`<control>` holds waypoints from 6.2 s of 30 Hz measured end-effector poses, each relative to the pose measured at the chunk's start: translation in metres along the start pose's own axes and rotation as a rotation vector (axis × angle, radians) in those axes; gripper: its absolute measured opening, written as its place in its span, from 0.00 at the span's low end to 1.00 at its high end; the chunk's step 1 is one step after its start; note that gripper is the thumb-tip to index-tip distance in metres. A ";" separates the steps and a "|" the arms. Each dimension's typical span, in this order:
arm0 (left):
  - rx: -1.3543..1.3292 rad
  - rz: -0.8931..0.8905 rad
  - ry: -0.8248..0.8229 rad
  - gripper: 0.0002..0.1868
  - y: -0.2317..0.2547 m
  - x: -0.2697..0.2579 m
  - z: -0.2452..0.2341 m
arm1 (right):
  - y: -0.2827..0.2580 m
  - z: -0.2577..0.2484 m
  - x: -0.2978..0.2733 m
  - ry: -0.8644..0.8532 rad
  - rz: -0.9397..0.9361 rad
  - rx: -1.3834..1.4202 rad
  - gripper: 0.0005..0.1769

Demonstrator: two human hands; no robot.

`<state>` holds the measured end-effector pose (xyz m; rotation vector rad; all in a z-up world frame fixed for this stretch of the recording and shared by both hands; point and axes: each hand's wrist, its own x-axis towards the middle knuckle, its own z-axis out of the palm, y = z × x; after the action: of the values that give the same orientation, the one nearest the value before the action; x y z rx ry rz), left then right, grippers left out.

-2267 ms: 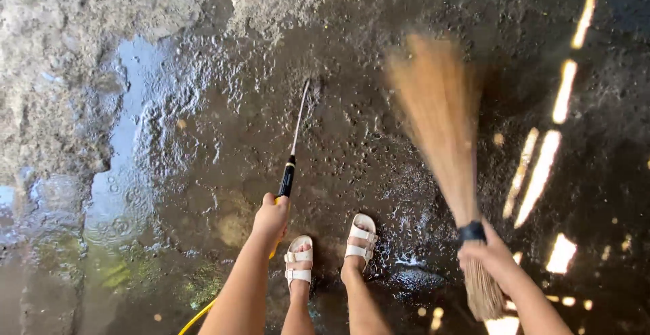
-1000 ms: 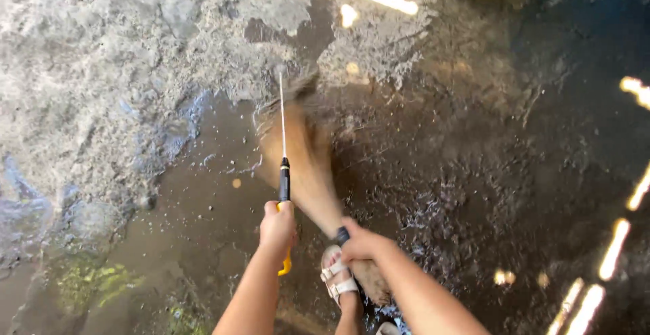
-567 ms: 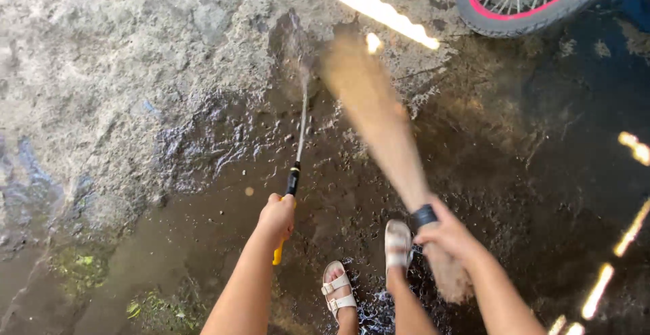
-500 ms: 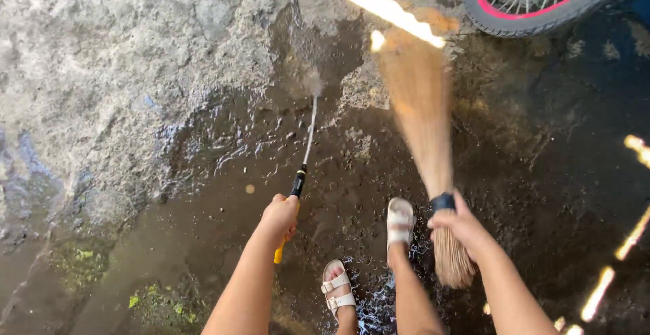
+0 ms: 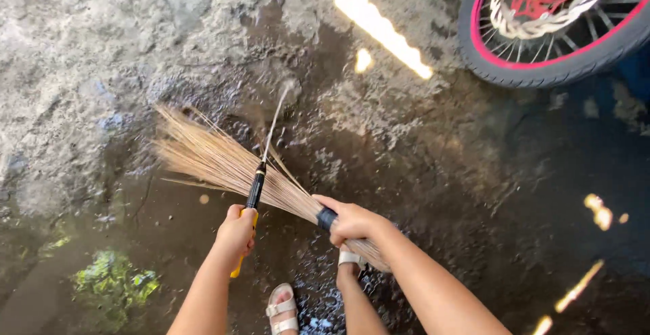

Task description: Cleaning a wet concrete floor by sweeping with a broom and spraying with a water hose wand.

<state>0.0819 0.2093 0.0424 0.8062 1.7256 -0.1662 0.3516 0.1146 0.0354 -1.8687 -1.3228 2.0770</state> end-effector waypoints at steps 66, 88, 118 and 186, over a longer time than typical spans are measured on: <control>-0.843 -0.566 0.043 0.22 -0.113 -0.065 0.075 | -0.084 -0.289 0.180 0.112 0.293 -0.520 0.25; -0.685 -0.649 0.119 0.22 -0.136 -0.071 0.041 | -0.178 -0.128 0.183 -0.125 0.171 -0.263 0.23; -1.271 -0.535 0.441 0.18 -0.266 -0.108 -0.017 | -0.126 0.080 0.193 -0.732 0.109 -0.385 0.40; -1.778 -0.061 0.401 0.20 -0.258 -0.387 0.375 | -0.129 -0.113 -0.275 -0.649 0.307 0.752 0.14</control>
<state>0.2676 -0.3384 0.1936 -0.5856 1.4959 1.3846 0.4569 0.1067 0.3415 -1.1558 -0.1534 2.9001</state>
